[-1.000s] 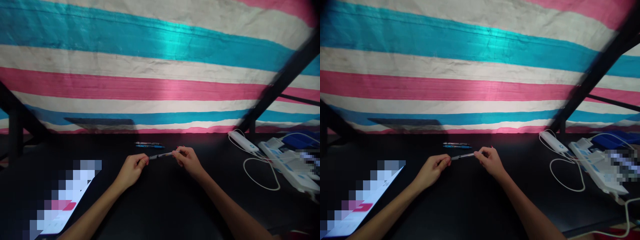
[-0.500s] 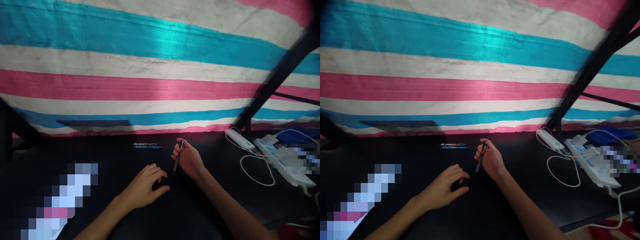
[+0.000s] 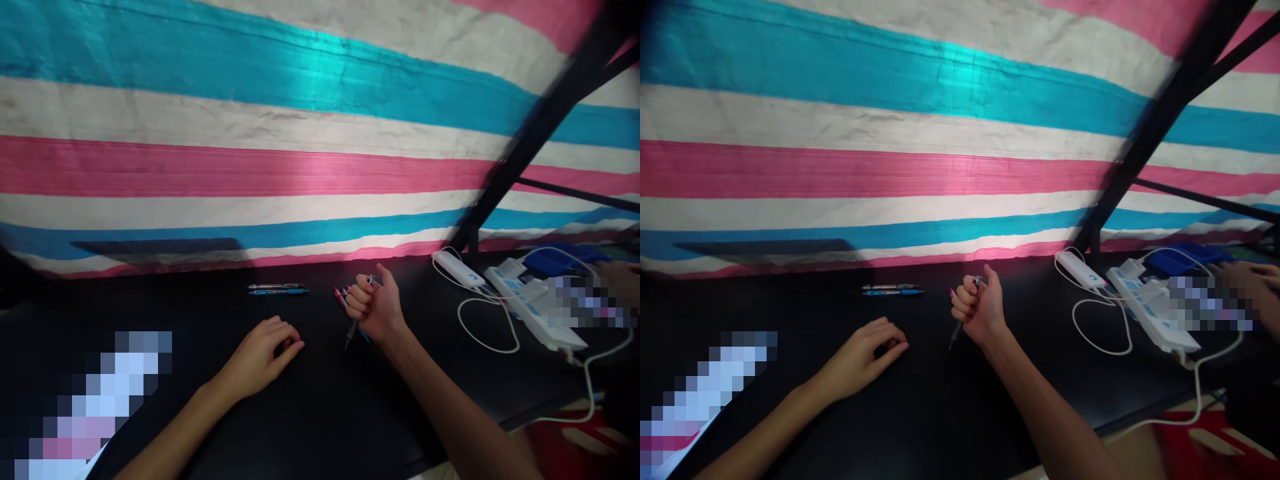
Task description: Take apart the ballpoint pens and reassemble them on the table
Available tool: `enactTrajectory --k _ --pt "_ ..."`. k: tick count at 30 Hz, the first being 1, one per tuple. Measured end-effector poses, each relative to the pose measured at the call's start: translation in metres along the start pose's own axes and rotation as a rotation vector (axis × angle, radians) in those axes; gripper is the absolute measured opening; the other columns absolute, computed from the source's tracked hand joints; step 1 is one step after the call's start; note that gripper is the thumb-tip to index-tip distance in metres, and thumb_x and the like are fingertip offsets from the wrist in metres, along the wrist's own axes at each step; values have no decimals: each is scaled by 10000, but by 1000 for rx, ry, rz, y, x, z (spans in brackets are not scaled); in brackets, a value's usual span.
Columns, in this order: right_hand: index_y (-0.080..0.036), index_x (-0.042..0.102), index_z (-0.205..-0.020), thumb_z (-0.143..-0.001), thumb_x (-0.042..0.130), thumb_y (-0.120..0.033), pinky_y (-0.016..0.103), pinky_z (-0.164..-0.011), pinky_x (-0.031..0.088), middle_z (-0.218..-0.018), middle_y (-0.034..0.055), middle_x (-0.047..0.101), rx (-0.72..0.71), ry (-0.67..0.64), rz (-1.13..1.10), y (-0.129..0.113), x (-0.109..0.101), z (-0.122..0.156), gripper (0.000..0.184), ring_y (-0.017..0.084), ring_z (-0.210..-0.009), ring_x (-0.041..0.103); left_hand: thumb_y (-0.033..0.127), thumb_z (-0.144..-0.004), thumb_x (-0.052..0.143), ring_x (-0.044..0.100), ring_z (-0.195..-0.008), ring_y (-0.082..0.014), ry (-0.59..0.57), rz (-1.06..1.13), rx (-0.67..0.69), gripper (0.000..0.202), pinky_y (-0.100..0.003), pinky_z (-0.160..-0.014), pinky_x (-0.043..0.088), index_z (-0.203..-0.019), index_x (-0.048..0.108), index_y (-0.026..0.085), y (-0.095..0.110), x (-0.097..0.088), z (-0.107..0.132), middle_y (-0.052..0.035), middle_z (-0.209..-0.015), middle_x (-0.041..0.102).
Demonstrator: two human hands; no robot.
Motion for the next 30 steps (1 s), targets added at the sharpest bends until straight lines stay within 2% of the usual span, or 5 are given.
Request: enactTrajectory --k 7,11,16,23,30 --pt "-229 251 -510 -812 421 -502 215 -336 113 -411 -85 136 8 -5 11 -1 1 0 440 84 -375 68 329 -910 464 517 -719 -175 -16 -4 -9 211 -293 -685 387 -844 621 204 -1 -1 0 -20 -704 588" --pt "-225 273 -522 -792 386 -630 203 -342 118 -432 -86 150 29 24 43 0 4 2 499 77 -381 78 321 -911 463 511 -716 -174 -13 -13 -3 210 -294 -683 384 -842 621 200 -1 -1 1 -22 -701 585" --pt "-213 263 -509 -829 384 -478 206 -343 88 -409 -86 131 86 15 -43 3 5 2 433 77 -379 58 311 -924 440 509 -737 -175 -34 -26 -15 223 -294 -687 381 -840 611 197 0 -2 1 -21 -710 584" --pt "-208 279 -497 -846 387 -479 206 -348 68 -403 -85 130 86 15 -101 4 5 2 455 71 -370 65 315 -927 435 508 -749 -178 -50 -34 -25 226 -298 -696 381 -835 605 199 -1 -2 1 -18 -711 587" --pt "-200 311 -517 -793 373 -720 194 -354 89 -427 -89 165 58 -8 -109 4 3 2 591 59 -380 90 317 -928 429 510 -738 -174 -37 -27 -26 234 -300 -701 388 -827 606 201 -2 -2 0 -15 -709 582"
Point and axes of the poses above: each hand's wrist, its own z-axis away from the middle knuckle, its own x-axis out of the palm, y = z × x, the point moved 1 cm from there along -z, towards the middle knuckle
